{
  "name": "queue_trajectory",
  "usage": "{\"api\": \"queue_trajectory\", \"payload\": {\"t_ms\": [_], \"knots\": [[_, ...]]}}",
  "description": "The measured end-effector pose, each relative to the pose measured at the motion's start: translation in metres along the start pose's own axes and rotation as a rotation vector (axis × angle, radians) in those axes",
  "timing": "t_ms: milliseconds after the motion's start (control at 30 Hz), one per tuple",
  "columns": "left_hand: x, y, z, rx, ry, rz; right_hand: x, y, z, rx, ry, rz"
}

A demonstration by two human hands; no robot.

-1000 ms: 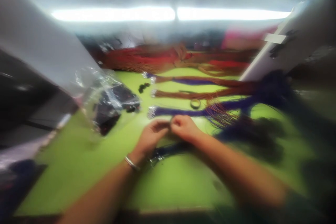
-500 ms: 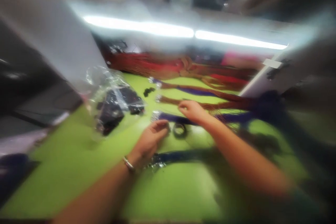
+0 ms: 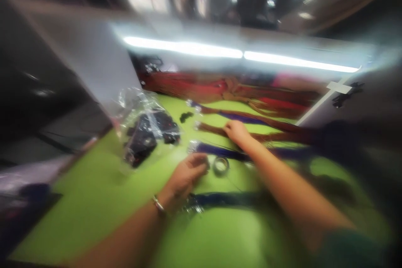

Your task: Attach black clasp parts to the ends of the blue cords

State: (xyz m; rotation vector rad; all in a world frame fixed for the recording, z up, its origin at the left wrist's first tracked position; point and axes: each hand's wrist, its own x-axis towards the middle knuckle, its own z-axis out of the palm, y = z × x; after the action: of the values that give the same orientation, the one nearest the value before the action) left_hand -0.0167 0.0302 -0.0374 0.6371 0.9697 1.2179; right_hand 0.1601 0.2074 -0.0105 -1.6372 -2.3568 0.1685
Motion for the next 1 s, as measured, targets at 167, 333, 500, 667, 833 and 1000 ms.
{"api": "queue_trajectory", "payload": {"t_ms": [167, 333, 500, 667, 833, 1000], "knots": [[-0.001, 0.001, 0.001, -0.024, 0.013, 0.007, -0.015, -0.009, -0.021, 0.066, 0.066, -0.062], [-0.004, 0.002, 0.003, 0.008, 0.004, 0.014, -0.047, -0.045, -0.038, 0.316, 0.015, -0.275], [-0.004, 0.002, 0.002, 0.062, -0.057, 0.092, -0.075, -0.078, -0.035, 0.448, -0.036, -0.338], [-0.005, 0.005, 0.006, 0.025, -0.067, 0.062, -0.096, -0.07, -0.019, 0.538, -0.058, -0.176], [-0.005, 0.007, 0.008, -0.024, -0.013, -0.002, -0.114, -0.057, -0.01, 0.524, -0.018, -0.136], [-0.003, 0.005, 0.006, -0.062, -0.019, -0.038, -0.12, -0.058, -0.011, 0.386, 0.06, -0.168]]}}
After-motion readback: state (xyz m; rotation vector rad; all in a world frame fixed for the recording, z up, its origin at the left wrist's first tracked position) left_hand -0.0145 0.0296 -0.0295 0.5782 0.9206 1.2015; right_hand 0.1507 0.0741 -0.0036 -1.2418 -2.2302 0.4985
